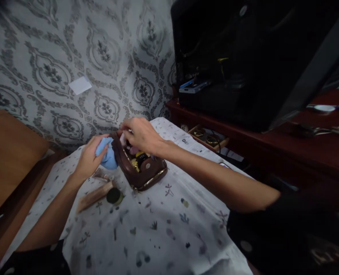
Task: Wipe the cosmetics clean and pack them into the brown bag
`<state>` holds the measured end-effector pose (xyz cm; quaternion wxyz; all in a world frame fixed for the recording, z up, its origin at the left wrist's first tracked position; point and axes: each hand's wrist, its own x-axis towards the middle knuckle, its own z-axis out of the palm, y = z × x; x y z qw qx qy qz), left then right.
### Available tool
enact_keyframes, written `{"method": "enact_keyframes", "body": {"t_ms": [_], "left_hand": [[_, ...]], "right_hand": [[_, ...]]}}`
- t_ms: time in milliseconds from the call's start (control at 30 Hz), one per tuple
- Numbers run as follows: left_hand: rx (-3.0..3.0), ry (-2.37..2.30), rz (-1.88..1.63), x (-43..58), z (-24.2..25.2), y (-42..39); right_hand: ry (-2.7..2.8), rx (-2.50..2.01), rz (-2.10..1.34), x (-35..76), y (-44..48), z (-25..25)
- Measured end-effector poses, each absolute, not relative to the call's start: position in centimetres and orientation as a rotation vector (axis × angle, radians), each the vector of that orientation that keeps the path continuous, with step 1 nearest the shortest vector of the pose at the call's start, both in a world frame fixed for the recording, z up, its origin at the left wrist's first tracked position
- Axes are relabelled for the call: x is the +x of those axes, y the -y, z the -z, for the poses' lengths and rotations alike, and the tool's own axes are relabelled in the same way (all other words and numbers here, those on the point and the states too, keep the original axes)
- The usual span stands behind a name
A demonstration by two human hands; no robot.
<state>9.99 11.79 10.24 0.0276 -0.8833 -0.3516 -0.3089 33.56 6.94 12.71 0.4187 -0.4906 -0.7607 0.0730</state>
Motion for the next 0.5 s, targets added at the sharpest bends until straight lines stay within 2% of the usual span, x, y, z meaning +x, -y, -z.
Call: {"method": "enact_keyframes", "body": {"t_ms": [167, 300, 367, 500], "left_hand": [[-2.512, 1.458, 1.213, 5.9, -8.0, -9.8], [-2.377, 1.720, 1.319, 2.4, -5.4, -9.0], [-2.335, 1.816, 1.289, 1.2, -4.3, -8.8], [-2.364, 1.968, 0.994, 0.6, -2.8, -7.7]], "right_hand": [[1.844, -0.989, -0.322, 31.3, -2.7, -9.8], [2.007, -0.893, -0.509, 28.3, -0.5, -5.7], [2.046, -0.977, -0.575, 26.7, -0.2, -3.8], [2.076, -1.228, -0.711, 23.8, -0.5, -1.3]]}}
